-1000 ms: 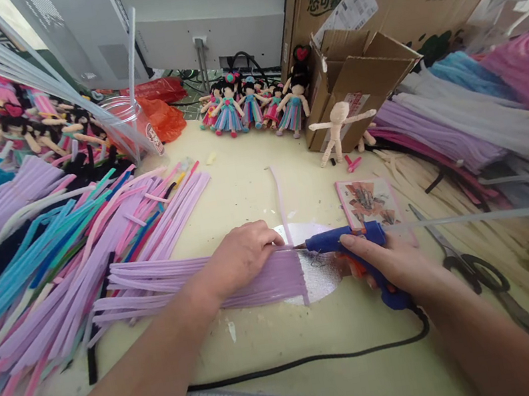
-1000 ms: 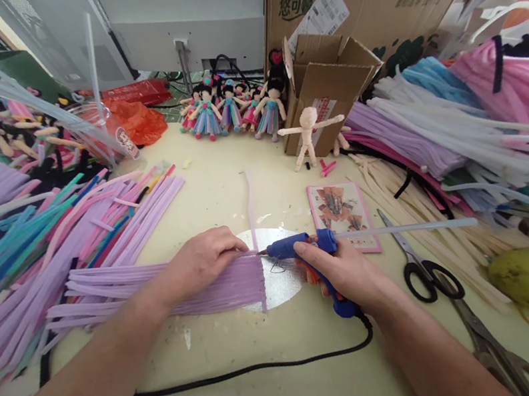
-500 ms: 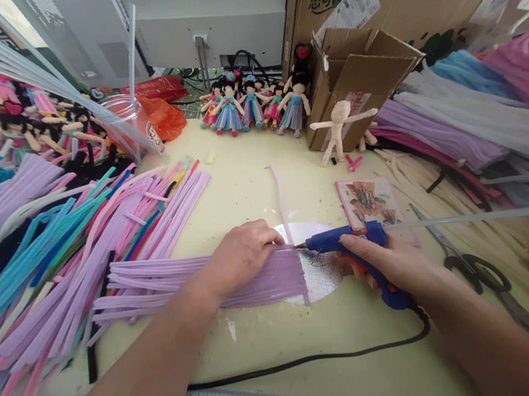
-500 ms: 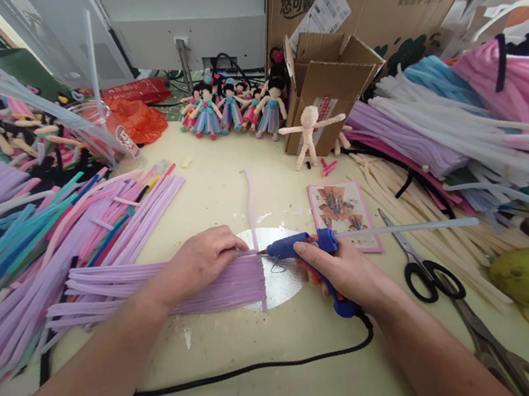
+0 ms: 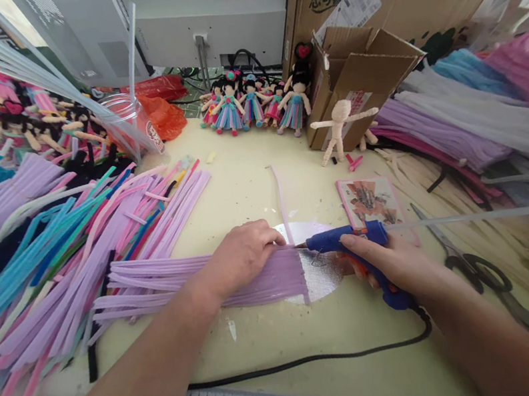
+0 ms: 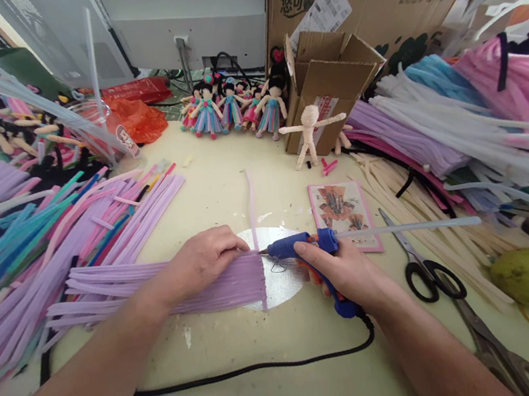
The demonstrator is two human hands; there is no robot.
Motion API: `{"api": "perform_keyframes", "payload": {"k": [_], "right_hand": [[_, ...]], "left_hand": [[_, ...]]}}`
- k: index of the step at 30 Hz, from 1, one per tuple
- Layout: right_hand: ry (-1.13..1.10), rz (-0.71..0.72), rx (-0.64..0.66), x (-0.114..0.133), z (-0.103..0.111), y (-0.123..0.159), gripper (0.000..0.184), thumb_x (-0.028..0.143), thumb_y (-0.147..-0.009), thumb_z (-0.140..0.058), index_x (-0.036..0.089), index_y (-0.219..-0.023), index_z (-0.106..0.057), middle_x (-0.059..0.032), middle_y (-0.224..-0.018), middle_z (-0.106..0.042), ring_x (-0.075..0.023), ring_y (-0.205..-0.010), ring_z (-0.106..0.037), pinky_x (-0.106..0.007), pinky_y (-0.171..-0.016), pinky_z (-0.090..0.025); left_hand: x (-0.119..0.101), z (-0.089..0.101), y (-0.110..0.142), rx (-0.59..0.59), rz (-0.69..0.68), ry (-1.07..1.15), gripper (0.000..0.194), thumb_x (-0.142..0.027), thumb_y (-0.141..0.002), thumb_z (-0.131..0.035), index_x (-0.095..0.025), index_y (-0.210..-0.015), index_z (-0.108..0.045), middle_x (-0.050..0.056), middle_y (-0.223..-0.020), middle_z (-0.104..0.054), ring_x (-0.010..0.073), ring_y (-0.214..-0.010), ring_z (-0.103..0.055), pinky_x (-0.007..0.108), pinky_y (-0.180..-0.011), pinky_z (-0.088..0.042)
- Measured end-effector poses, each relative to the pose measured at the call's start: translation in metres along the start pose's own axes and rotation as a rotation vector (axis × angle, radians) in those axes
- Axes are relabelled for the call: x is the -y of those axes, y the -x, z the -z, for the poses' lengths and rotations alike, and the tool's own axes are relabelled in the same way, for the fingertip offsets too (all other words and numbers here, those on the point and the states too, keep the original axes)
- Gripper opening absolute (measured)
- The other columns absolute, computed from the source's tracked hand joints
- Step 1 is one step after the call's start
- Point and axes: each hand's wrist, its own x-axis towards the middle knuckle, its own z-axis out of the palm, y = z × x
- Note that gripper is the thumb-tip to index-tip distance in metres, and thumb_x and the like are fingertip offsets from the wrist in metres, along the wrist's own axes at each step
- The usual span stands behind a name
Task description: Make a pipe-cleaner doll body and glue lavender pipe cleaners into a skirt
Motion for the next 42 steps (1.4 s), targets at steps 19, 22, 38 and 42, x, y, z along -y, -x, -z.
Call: {"api": "perform_keyframes", "payload": {"k": [19, 22, 38, 42], "right_hand": [[-0.011, -0.055, -0.035, -0.0053, 0.0035, -0.0021, 0.049, 0.065, -0.079, -0.056, 0.017, -0.077, -0.066, -0.0009, -0.06, -0.061, -0.0105, -0.043, -0.053, -0.023, -0.041, -0.041], [-0.004, -0.036, -0.054, -0.002, 0.0007, 0.0015, 0.047, 0.063, -0.079, -0.055, 0.018, -0.071, -0.064, -0.0004, -0.058, -0.059, -0.0098, -0.043, -0.052, -0.022, -0.04, -0.041], [0.105, -0.059, -0.053, -0.0034, -0.0037, 0.0009, 0.051, 0.066, -0.079, -0.051, 0.019, -0.063, -0.061, -0.0007, -0.052, -0.058, -0.0109, -0.043, -0.052, -0.023, -0.041, -0.041], [0.105, -0.054, -0.057, -0.0041, -0.004, 0.0004, 0.049, 0.064, -0.08, -0.051, 0.018, -0.066, -0.063, 0.0002, -0.048, -0.056, -0.0116, -0.042, -0.052, -0.023, -0.041, -0.041]], "left_hand": [[-0.0055, 0.0017, -0.0003, 0.024, 0.008, -0.052, 0.028, -0.014, -0.093, -0.047, -0.022, -0.102, -0.072, 0.004, -0.095, -0.065, 0.0177, -0.093, -0.06, 0.031, -0.086, -0.046], [-0.0051, 0.0011, 0.0002, 0.02, 0.0, -0.056, 0.028, -0.015, -0.093, -0.047, -0.022, -0.101, -0.073, 0.004, -0.094, -0.065, 0.0176, -0.092, -0.06, 0.031, -0.085, -0.046], [-0.0028, -0.0023, 0.0011, -0.002, -0.011, -0.047, 0.026, -0.014, -0.092, -0.048, -0.022, -0.101, -0.071, 0.003, -0.094, -0.065, 0.0168, -0.091, -0.059, 0.03, -0.085, -0.046], [-0.0027, -0.0034, 0.0004, -0.011, -0.007, -0.028, 0.024, -0.012, -0.091, -0.049, -0.021, -0.097, -0.07, 0.002, -0.094, -0.065, 0.0163, -0.091, -0.059, 0.029, -0.085, -0.045]]}}
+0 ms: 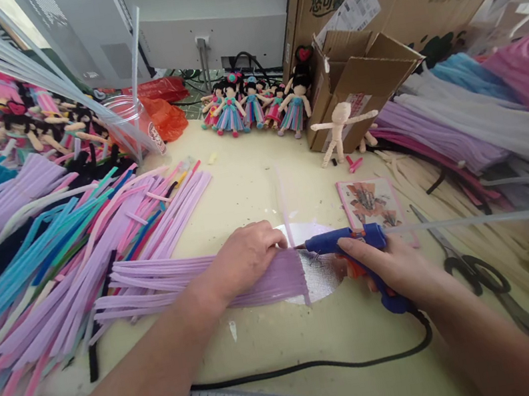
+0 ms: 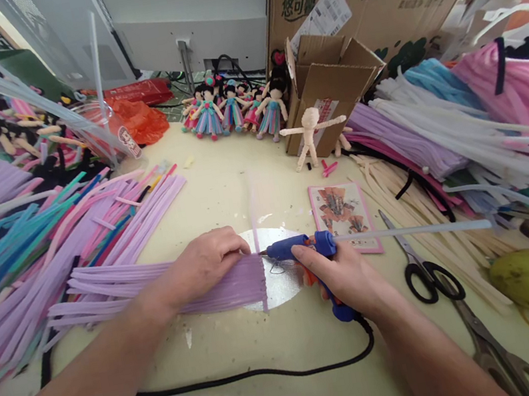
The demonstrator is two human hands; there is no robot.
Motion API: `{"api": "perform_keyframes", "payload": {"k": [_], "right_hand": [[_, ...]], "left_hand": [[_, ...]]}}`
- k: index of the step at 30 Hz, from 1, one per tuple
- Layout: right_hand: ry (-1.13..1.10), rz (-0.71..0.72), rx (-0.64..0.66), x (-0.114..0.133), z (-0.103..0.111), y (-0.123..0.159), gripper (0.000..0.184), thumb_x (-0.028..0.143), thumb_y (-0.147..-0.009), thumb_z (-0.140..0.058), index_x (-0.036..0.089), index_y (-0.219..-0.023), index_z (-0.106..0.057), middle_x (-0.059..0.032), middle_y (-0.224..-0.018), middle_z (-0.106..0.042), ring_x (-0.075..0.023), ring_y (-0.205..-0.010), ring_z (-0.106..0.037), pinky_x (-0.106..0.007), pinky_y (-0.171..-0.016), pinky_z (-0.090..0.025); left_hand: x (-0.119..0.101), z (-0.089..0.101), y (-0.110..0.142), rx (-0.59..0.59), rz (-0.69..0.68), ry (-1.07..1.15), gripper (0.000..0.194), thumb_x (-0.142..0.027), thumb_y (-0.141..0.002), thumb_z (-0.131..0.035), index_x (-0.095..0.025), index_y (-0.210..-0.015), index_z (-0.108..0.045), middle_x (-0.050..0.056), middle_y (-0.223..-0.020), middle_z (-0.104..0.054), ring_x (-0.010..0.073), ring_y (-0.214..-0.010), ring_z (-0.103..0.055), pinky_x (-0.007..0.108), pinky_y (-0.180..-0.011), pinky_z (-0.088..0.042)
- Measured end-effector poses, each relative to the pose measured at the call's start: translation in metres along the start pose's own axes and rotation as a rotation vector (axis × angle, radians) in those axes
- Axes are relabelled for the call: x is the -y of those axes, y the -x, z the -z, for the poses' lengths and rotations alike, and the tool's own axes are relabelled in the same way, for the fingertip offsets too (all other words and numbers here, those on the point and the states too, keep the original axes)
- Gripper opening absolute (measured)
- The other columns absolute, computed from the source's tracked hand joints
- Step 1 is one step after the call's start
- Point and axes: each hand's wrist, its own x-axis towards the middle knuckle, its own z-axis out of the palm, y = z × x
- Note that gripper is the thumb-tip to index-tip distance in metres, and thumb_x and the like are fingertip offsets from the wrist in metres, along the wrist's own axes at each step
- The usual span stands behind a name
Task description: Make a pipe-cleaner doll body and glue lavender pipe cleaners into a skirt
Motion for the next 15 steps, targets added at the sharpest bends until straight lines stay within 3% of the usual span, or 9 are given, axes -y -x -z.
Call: {"api": "perform_keyframes", "payload": {"k": [15], "right_hand": [[-0.007, 0.024, 0.007, 0.0026, 0.0013, 0.0031, 0.05, 0.064, -0.081, -0.051, 0.019, -0.063, -0.063, 0.0, -0.049, -0.057, -0.0112, -0.043, -0.052, -0.023, -0.043, -0.041]], "left_hand": [[-0.0011, 0.0, 0.0007, -0.011, -0.011, -0.011, 0.026, -0.012, -0.091, -0.047, -0.02, -0.092, -0.071, 0.003, -0.09, -0.063, 0.0161, -0.087, -0.058, 0.029, -0.081, -0.046]]}}
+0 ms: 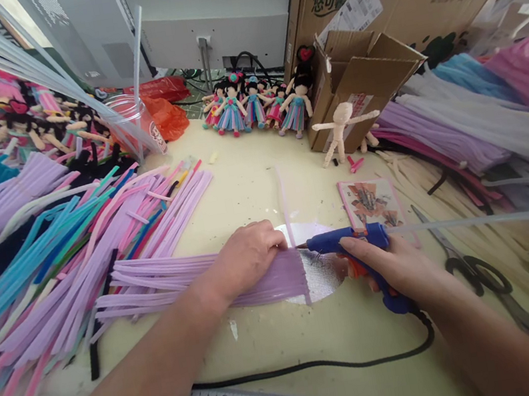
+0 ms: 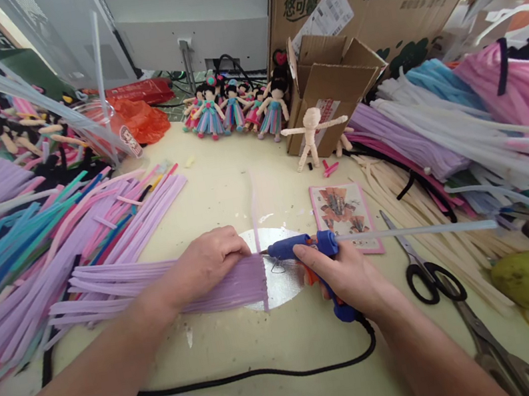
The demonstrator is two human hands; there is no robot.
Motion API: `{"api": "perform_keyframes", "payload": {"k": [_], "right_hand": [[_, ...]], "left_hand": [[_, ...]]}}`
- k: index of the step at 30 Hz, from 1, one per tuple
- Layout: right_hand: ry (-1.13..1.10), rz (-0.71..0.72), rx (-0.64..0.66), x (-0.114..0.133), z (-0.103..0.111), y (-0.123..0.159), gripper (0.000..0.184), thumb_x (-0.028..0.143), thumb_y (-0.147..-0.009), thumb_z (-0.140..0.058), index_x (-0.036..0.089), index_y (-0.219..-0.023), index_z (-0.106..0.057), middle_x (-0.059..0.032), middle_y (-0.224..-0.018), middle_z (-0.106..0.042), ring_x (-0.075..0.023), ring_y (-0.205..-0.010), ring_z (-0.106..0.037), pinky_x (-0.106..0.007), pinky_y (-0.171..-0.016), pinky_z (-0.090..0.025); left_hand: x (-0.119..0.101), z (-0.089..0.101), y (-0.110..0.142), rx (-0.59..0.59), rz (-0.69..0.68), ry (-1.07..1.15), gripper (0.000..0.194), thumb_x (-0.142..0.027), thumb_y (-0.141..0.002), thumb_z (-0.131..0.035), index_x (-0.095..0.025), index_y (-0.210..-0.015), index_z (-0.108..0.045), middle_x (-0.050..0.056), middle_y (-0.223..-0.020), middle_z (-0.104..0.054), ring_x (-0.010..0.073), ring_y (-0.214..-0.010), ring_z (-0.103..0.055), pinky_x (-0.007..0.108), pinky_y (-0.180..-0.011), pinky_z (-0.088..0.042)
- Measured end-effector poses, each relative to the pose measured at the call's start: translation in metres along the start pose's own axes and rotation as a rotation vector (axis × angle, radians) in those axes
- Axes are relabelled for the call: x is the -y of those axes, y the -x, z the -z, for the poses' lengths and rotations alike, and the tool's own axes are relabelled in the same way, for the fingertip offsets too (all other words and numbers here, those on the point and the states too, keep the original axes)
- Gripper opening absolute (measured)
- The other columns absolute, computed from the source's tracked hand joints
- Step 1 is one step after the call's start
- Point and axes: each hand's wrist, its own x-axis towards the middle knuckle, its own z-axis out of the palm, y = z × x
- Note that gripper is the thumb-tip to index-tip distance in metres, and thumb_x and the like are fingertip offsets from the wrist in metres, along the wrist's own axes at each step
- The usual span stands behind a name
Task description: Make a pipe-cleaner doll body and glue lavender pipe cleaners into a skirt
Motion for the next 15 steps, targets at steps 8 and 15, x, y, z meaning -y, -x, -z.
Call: {"api": "perform_keyframes", "payload": {"k": [8, 15], "right_hand": [[0.026, -0.008, 0.014, -0.0011, -0.0013, -0.0025, 0.05, 0.063, -0.081, -0.051, 0.019, -0.062, -0.061, -0.0004, -0.05, -0.057, -0.0117, -0.043, -0.053, -0.023, -0.041, -0.041], [0.022, 0.004, 0.03, -0.0024, -0.0003, -0.0023, 0.047, 0.061, -0.081, -0.051, 0.019, -0.063, -0.061, 0.0009, -0.047, -0.055, -0.0114, -0.041, -0.051, -0.023, -0.041, -0.041]], "left_hand": [[0.0021, -0.0019, -0.0002, -0.01, -0.012, 0.007, 0.025, -0.011, -0.09, -0.047, -0.02, -0.093, -0.07, 0.003, -0.091, -0.064, 0.0163, -0.089, -0.058, 0.029, -0.083, -0.045], [0.0013, 0.0001, -0.0003, -0.008, -0.015, 0.031, 0.019, -0.015, -0.091, -0.05, -0.018, -0.096, -0.068, 0.003, -0.094, -0.064, 0.0168, -0.091, -0.058, 0.03, -0.084, -0.045]]}}
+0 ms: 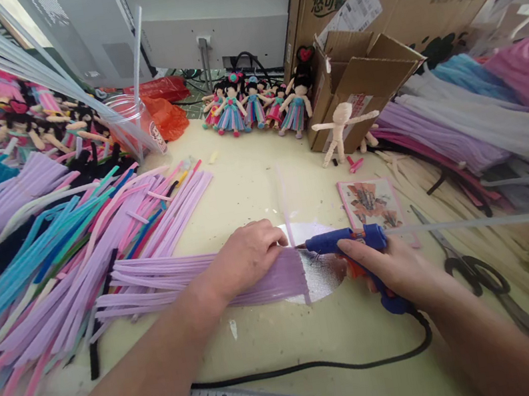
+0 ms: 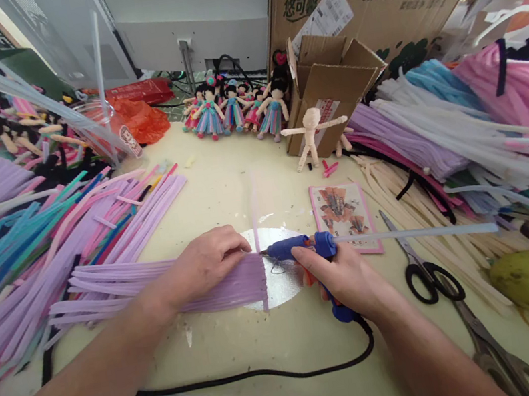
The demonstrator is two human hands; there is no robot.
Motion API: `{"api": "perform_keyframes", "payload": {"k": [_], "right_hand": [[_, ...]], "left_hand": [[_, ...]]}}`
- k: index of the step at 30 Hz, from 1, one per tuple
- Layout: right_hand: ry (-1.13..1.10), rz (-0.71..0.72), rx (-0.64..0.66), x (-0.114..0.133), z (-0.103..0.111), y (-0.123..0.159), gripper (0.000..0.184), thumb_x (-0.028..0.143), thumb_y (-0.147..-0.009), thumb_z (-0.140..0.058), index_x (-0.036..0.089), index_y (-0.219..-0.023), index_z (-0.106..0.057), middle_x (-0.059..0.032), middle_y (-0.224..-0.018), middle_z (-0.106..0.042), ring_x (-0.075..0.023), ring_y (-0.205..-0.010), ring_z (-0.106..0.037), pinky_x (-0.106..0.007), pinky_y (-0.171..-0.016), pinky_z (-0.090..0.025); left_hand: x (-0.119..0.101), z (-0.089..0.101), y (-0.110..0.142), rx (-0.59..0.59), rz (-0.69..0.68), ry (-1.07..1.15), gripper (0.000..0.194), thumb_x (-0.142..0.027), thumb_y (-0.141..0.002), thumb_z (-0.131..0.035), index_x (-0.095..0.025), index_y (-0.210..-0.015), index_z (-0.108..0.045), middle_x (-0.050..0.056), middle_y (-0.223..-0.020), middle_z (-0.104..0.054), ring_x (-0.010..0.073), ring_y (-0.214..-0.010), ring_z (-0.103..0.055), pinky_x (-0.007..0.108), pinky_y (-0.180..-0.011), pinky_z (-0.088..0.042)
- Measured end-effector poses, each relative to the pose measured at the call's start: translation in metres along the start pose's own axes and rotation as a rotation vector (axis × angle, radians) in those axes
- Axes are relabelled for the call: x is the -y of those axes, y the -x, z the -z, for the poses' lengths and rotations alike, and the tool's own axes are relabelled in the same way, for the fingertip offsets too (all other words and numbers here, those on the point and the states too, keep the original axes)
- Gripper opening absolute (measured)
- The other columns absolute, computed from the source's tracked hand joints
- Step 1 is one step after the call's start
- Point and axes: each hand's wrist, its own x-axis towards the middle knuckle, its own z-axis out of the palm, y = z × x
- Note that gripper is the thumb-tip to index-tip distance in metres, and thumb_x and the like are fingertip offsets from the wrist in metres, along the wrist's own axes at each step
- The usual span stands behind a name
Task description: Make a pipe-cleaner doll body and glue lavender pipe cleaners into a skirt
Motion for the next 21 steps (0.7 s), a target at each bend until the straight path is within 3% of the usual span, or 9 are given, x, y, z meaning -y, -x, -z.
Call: {"api": "perform_keyframes", "payload": {"k": [13, 21], "right_hand": [[-0.006, -0.014, -0.015, 0.0052, -0.0011, 0.0029, 0.046, 0.06, -0.081, -0.052, 0.02, -0.06, -0.059, 0.001, -0.046, -0.053, -0.0114, -0.041, -0.052, -0.023, -0.04, -0.04], [0.003, -0.029, -0.021, 0.0053, -0.0017, 0.0032, 0.046, 0.06, -0.082, -0.051, 0.02, -0.06, -0.059, 0.001, -0.045, -0.053, -0.0109, -0.041, -0.05, -0.022, -0.04, -0.041]], "left_hand": [[-0.0014, -0.0008, 0.0007, -0.066, 0.013, 0.004, 0.013, -0.014, -0.088, -0.056, -0.018, -0.091, -0.067, 0.003, -0.09, -0.06, 0.017, -0.091, -0.056, 0.03, -0.084, -0.045], [-0.0021, 0.0014, 0.0005, -0.004, 0.027, -0.082, 0.013, -0.015, -0.088, -0.056, -0.019, -0.085, -0.068, 0.003, -0.087, -0.06, 0.0173, -0.088, -0.056, 0.03, -0.08, -0.045]]}}
